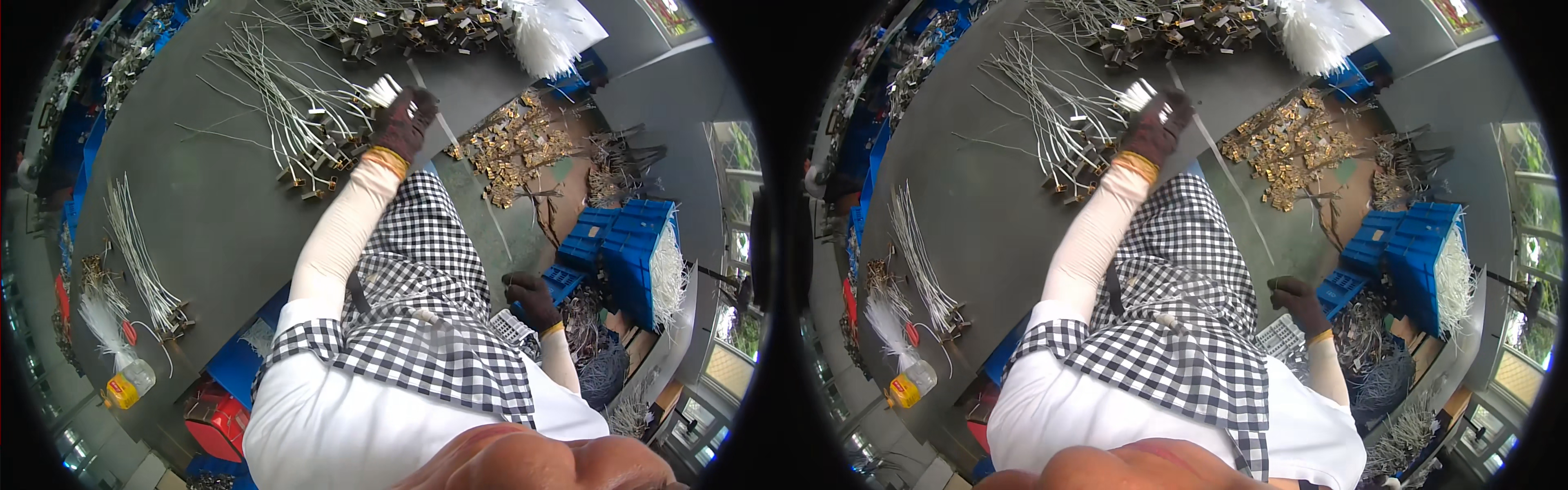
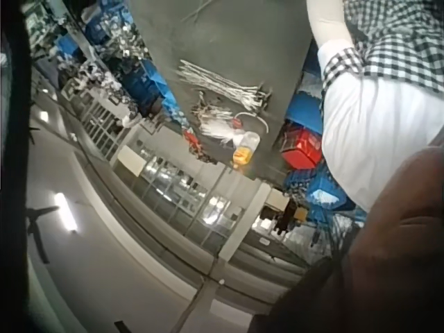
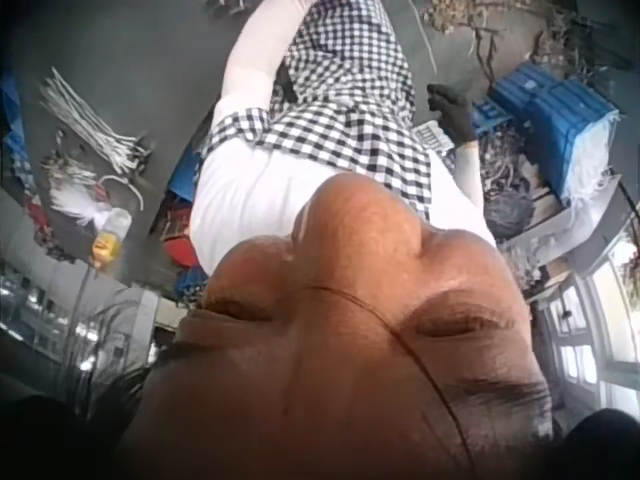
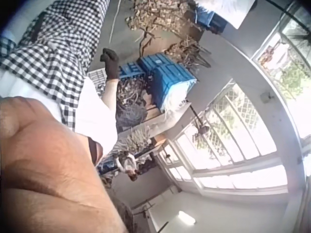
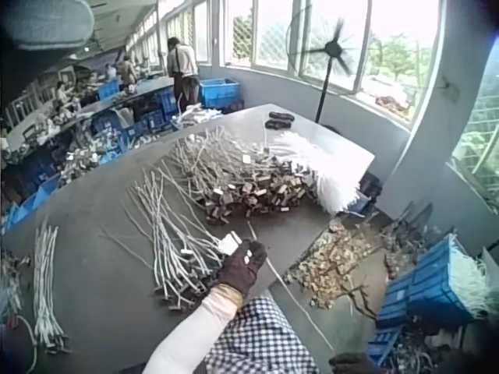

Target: Organizing and bundling groups of electrical wires at a manual assembly station.

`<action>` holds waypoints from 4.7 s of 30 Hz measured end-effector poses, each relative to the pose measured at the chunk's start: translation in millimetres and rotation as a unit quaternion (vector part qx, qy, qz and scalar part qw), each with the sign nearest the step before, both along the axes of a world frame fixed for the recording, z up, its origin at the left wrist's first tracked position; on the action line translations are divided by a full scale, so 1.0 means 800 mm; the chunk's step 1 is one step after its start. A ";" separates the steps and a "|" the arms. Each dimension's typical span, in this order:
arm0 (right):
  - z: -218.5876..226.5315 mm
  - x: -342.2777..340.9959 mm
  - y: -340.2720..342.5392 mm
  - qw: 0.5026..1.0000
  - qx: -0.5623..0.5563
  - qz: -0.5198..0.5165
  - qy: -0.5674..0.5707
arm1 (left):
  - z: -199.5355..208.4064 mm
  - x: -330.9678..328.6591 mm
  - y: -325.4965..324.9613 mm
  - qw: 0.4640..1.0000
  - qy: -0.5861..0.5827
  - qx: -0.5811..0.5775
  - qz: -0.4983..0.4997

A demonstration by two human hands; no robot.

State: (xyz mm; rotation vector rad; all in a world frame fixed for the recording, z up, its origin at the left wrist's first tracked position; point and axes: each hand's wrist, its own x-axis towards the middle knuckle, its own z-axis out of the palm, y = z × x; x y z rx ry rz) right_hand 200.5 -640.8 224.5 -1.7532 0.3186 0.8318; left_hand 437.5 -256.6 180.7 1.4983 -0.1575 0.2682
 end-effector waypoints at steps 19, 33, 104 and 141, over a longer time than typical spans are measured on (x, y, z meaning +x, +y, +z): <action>-0.006 0.004 0.054 0.990 0.093 0.105 -0.029 | 0.074 -0.028 0.220 0.755 0.077 -0.649 0.046; -0.029 0.005 0.060 0.989 0.115 0.091 -0.028 | 0.095 -0.057 0.185 0.817 0.122 -0.563 0.032; -0.004 -0.017 0.023 0.982 0.073 -0.063 0.163 | 0.040 0.036 0.122 0.787 0.132 -0.602 -0.022; 0.041 0.166 0.329 0.967 0.204 0.134 -0.077 | 0.106 -0.129 0.103 0.942 0.283 -0.168 0.063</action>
